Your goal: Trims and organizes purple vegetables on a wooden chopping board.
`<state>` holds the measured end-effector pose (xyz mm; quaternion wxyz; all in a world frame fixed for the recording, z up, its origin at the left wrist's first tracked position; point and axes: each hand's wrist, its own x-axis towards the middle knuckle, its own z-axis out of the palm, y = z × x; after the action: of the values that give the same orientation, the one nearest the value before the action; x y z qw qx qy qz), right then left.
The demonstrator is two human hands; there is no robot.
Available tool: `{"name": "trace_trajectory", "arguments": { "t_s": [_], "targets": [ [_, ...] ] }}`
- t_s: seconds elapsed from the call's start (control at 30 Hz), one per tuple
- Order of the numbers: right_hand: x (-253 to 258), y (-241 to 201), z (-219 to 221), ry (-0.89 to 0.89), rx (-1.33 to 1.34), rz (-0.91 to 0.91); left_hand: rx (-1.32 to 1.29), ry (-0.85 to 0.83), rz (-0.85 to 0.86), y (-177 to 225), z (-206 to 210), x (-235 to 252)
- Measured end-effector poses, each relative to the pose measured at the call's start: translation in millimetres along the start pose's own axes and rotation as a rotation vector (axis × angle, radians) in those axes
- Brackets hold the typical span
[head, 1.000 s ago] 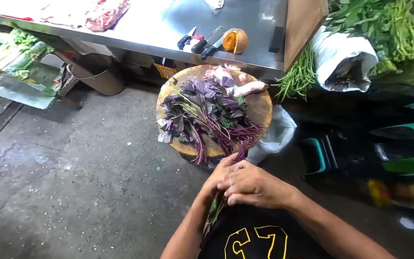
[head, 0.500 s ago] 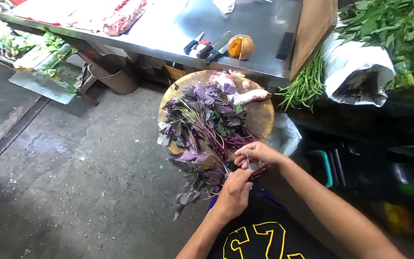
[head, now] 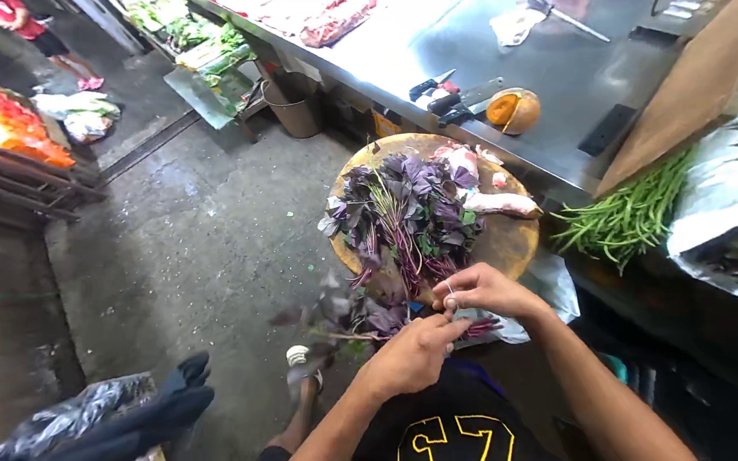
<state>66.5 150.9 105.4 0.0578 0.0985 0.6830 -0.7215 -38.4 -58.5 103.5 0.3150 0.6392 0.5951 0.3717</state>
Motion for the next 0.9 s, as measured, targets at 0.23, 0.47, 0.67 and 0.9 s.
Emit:
{"name": "trace_trajectory", "arguments": {
  "t_s": [0.23,0.47,0.67,0.9],
  "targets": [
    [21.2,23.0,56.3,0.392,0.794,-0.383,-0.541,0.622,-0.087,28.9,4.3,22.1],
    [14.4,-4.4,25.8,0.369,0.245,-0.724,-0.528,0.728,-0.234,48.9,9.1,24.1],
    [-8.3,-8.2,6.4,0.248,0.105,-0.636,-0.543,0.397,-0.305,44.7,-13.8,9.9],
    [-23.7,20.3,5.3,0.064,0.285,-0.514,-0.609,0.166,-0.473,48.8,-11.3,14.2]
  ]
}}
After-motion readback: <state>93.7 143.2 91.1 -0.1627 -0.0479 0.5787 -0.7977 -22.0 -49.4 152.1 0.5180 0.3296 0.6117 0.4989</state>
